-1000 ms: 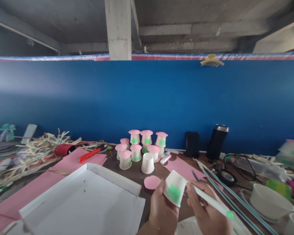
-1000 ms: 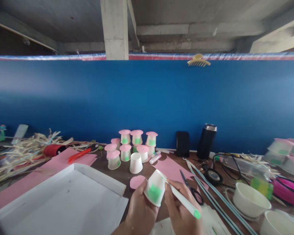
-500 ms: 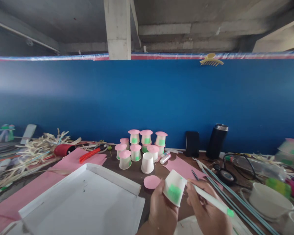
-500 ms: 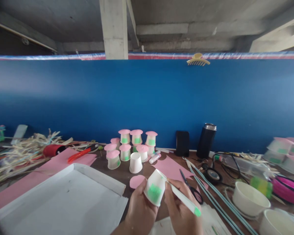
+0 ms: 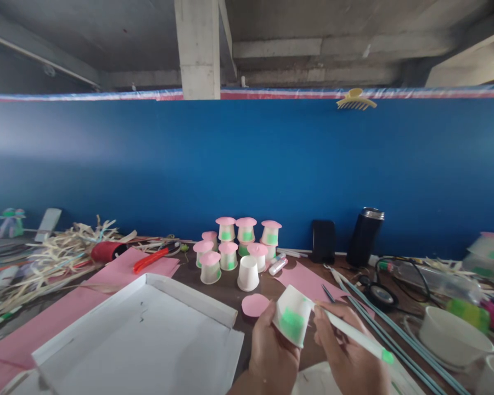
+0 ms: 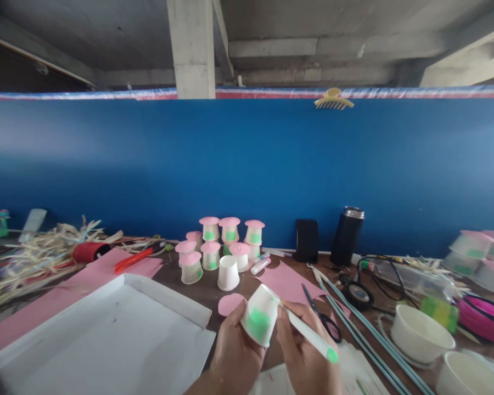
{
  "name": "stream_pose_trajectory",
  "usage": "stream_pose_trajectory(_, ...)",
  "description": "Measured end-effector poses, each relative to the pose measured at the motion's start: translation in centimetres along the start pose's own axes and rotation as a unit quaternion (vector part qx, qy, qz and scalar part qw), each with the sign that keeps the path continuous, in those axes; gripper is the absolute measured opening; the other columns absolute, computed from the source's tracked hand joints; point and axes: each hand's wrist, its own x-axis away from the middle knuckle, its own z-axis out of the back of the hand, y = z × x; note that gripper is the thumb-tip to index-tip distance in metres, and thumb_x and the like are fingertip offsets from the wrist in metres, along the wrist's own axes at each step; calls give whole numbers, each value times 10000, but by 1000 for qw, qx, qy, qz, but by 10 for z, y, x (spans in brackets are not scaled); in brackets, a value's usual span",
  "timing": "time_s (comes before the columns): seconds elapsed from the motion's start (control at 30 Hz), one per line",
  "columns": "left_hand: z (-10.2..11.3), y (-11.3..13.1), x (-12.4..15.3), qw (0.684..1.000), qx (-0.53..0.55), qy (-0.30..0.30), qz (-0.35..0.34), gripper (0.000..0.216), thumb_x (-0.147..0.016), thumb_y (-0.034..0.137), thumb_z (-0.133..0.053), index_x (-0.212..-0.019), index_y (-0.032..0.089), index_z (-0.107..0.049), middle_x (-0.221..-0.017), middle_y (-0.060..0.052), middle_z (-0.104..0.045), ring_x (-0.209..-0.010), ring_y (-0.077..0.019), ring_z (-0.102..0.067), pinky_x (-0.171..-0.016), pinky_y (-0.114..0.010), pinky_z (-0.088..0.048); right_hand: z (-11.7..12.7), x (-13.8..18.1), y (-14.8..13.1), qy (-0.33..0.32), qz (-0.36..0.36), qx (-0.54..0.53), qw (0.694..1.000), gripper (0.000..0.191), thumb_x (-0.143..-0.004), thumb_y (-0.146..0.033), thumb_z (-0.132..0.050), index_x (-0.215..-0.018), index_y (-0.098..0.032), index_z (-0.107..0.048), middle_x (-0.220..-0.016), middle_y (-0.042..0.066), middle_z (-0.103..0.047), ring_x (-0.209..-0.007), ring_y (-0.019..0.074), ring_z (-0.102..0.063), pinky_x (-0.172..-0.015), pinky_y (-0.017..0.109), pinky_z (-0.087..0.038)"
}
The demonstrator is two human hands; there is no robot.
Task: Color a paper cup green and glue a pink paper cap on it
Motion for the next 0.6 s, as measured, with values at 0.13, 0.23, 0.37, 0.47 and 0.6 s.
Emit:
stream_pose_trajectory(0.13, 2, -1, -1, 1000, -3, -10, 2, 281, -761, 280, -624, -983, 112, -591, -842, -106, -717, -769, -217, -680, -692, -324, -522, 0, 0, -1, -7, -12, -9, 1000, 207, -858, -360, -526, -925, -179, -600, -700, 41, -666, -560, 146, -637, -520, 219, -515)
stream_pose_trajectory(0.23, 3, -1, -2, 1000, 0, -13, 6, 287, -759, 282, -627, -987, 110, -594, -857, -112, -718, -781, -221, -682, -700, -324, -520, 1, 0, -2, -6, -8, -9, 1000, 207, -860, -359, -522, -924, -178, -599, -707, 47, -668, -567, 147, -636, -523, 219, -513)
stream_pose_trajectory(0.37, 4, -1, -3, 1000, 3, -2, 10, 293, -762, 282, -623, -995, 106, -594, -873, -114, -718, -776, -222, -680, -712, -337, -519, 2, 0, -2, 3, -2, 2, 1000, 198, -858, -356, -524, -912, -182, -603, -723, 50, -671, -598, 153, -647, -547, 223, -518)
stream_pose_trajectory(0.47, 4, -1, -3, 1000, 0, 2, 13, 303, -754, 286, -633, -995, 106, -595, -866, -112, -716, -764, -224, -678, -697, -338, -517, 2, 0, -1, 4, 3, 3, 1000, 192, -858, -353, -524, -909, -184, -599, -726, 48, -670, -602, 153, -649, -564, 228, -525)
stream_pose_trajectory(0.6, 4, 0, -3, 1000, 1, 11, 14, 281, -758, 295, -630, -970, 113, -599, -843, -101, -714, -738, -212, -674, -659, -316, -509, 1, 0, 1, 2, 4, 0, 1000, 189, -861, -351, -520, -914, -185, -594, -744, 56, -674, -630, 160, -655, -583, 236, -530)
